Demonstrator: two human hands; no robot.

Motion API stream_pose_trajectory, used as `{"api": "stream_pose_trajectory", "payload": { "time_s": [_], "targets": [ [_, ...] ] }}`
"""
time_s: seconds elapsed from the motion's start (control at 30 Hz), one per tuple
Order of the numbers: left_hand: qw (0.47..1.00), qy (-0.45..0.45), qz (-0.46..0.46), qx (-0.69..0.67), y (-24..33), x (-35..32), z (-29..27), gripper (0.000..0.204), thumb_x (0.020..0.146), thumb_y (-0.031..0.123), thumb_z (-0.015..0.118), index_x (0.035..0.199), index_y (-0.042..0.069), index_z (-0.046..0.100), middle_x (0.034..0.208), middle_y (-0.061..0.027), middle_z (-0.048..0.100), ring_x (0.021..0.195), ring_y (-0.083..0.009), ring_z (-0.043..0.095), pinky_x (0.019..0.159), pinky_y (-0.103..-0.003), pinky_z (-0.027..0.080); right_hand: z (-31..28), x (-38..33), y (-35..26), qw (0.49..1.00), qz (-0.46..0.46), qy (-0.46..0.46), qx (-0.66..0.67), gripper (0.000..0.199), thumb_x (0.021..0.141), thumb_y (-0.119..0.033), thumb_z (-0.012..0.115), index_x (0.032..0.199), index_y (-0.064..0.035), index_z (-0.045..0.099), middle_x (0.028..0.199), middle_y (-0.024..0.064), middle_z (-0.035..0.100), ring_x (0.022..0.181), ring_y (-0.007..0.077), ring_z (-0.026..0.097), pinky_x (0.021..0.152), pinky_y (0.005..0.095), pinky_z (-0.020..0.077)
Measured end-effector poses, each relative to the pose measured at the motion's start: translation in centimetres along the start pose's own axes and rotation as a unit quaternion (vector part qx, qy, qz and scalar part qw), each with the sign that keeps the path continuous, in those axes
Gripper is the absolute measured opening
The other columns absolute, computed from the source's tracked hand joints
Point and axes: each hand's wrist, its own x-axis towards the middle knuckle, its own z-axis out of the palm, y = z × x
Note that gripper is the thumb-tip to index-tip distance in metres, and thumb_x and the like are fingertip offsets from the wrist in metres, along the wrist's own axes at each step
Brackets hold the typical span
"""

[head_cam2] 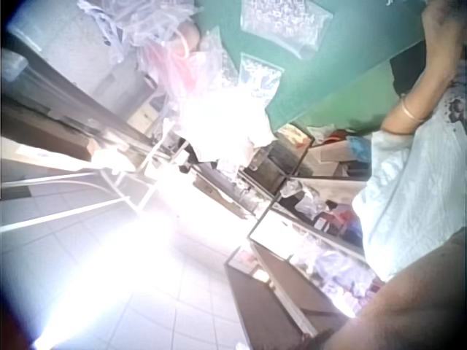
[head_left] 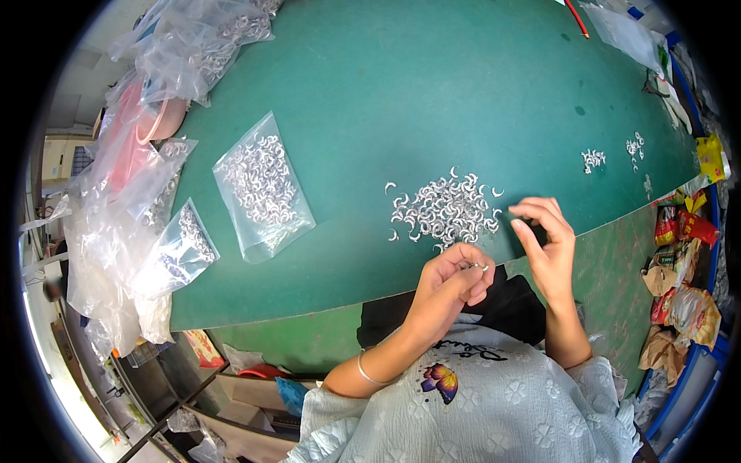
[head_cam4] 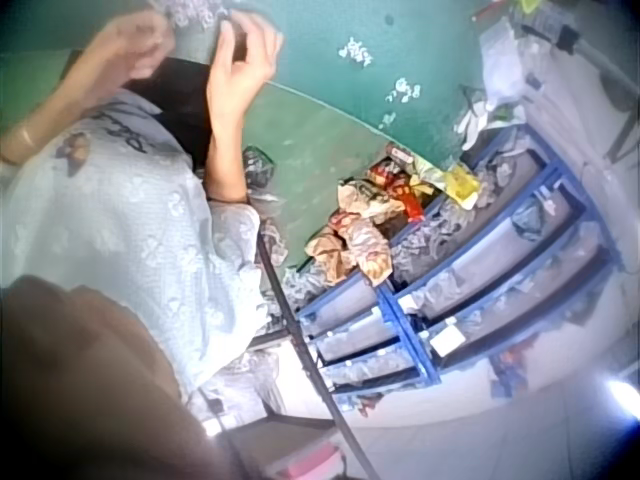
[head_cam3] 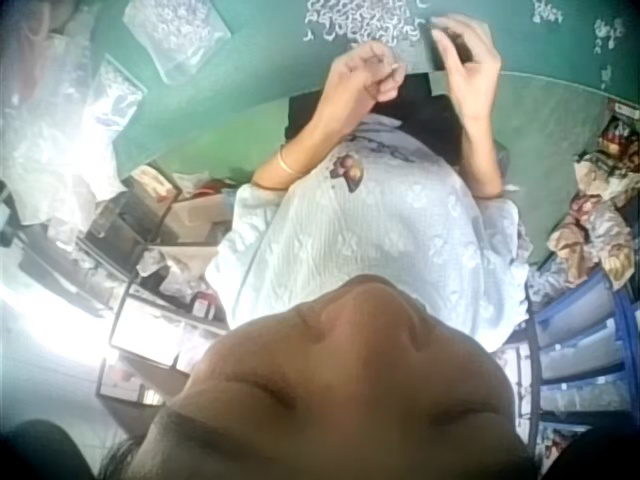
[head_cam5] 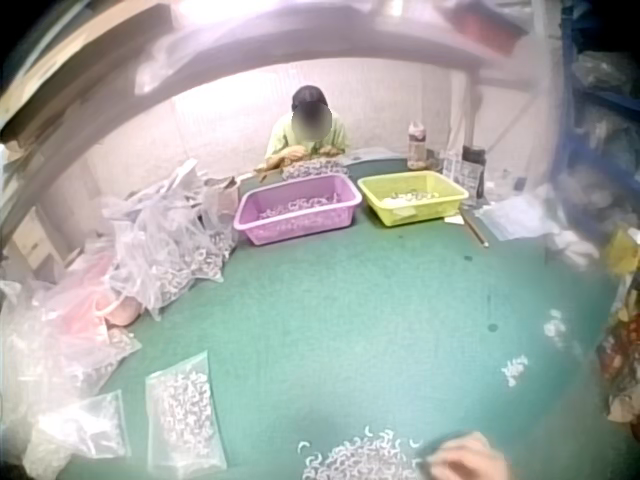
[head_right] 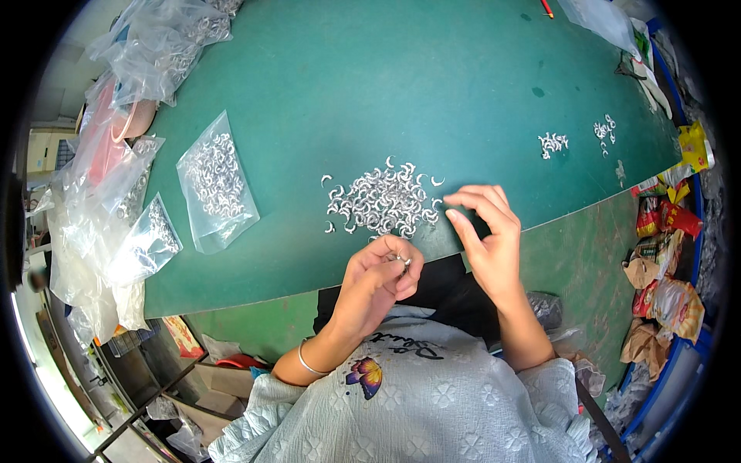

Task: The person sits at a green workbench and repeatedly picks up small silver metal hooks and screws from a pile. They manually screw the hooks onto the screws one by one, holding the components in their hands. The assembled hardware is placed back onto the table in a growing pile.

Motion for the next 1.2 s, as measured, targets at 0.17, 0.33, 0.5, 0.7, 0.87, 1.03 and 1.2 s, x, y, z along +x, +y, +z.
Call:
{"api": "stream_pose_trajectory", "payload": {
  "time_s": [0.17, 0.33, 0.5, 0.7, 0.87, 1.03, 1.2],
  "targets": [
    [1.0, -0.007, 0.007, -0.026, -0.1, 0.3, -0.2, 0.011, 0.08, 0.007, 0.046, 0.089, 0.002, 0.049, 0.077, -0.0079, 0.049, 0.061, -0.0097, 0.038, 0.052, -0.023, 0.03, 1.0, 0.8, 1.1, 0.975, -0.108, -0.008, -0.193, 0.018, 0.066, 0.0, 0.066, 0.084, -0.0041, 0.062, 0.087, 0.0063, 0.056, 0.079, 0.0224, 0.049, 0.068, 0.0306, 0.0376],
    [0.998, 0.04, 0.033, 0.044, -0.5, 0.3, 0.0, 0.009, 0.085, 0.005, 0.049, 0.092, 0.0, 0.053, 0.077, -0.0036, 0.048, 0.061, -0.0078, 0.039, 0.052, -0.022, 0.031, 1.1, 1.0, 1.5, 0.96, -0.13, 0.021, -0.249, 0.012, 0.067, -0.001, 0.066, 0.078, -0.0028, 0.061, 0.084, 0.005, 0.057, 0.077, 0.0225, 0.05, 0.07, 0.0325, 0.0368],
    [0.989, 0.109, 0.034, 0.093, -0.4, 0.2, 0.1, 0.014, 0.082, 0.0, 0.056, 0.096, 0.001, 0.055, 0.073, 0.002, 0.046, 0.059, -0.0039, 0.037, 0.051, -0.018, 0.029, 0.6, 0.1, 0.2, 0.998, -0.018, -0.007, -0.054, 0.006, 0.071, 0.002, 0.062, 0.076, 0.0004, 0.059, 0.076, 0.0086, 0.059, 0.074, 0.0228, 0.053, 0.069, 0.0312, 0.0415],
    [0.965, 0.112, 0.121, 0.205, -0.8, 0.7, 0.5, 0.02, 0.078, 0.0, 0.062, 0.097, 0.003, 0.057, 0.071, 0.0052, 0.044, 0.059, -0.0012, 0.035, 0.049, -0.017, 0.027, 0.4, -0.6, -2.0, 0.996, -0.012, -0.08, 0.036, 0.005, 0.072, 0.001, 0.063, 0.075, 0.0006, 0.059, 0.074, 0.0087, 0.059, 0.072, 0.0216, 0.053, 0.067, 0.03, 0.0421],
    [0.958, 0.116, 0.119, 0.233, -0.7, 0.6, 0.5, 0.015, 0.078, 0.002, 0.063, 0.092, 0.003, 0.059, 0.067, 0.0061, 0.044, 0.056, -0.0007, 0.034, 0.048, -0.017, 0.026, 0.2, -0.7, -2.4, 0.994, -0.047, -0.092, 0.022, 0.007, 0.071, -0.001, 0.065, 0.075, -0.0001, 0.059, 0.074, 0.0084, 0.059, 0.071, 0.0224, 0.053, 0.068, 0.0309, 0.0411],
    [0.97, 0.127, 0.07, 0.193, -0.4, 0.4, 0.5, 0.013, 0.079, 0.004, 0.063, 0.091, 0.003, 0.058, 0.065, 0.006, 0.043, 0.052, -0.0011, 0.032, 0.045, -0.017, 0.024, 0.2, -0.8, -2.4, 0.994, -0.049, -0.098, 0.03, 0.008, 0.071, -0.003, 0.065, 0.074, -0.0001, 0.059, 0.073, 0.0084, 0.059, 0.071, 0.0221, 0.053, 0.067, 0.0309, 0.0414],
    [0.999, 0.037, -0.019, -0.011, -0.4, 0.3, -0.5, 0.01, 0.083, 0.008, 0.054, 0.09, 0.001, 0.052, 0.071, -0.0001, 0.045, 0.056, -0.0045, 0.035, 0.047, -0.019, 0.025, 0.1, -0.3, -1.8, 0.996, -0.032, -0.066, 0.043, 0.008, 0.071, -0.002, 0.065, 0.076, 0.0006, 0.06, 0.075, 0.0098, 0.059, 0.072, 0.0229, 0.053, 0.067, 0.0317, 0.0422]
  ]
}}
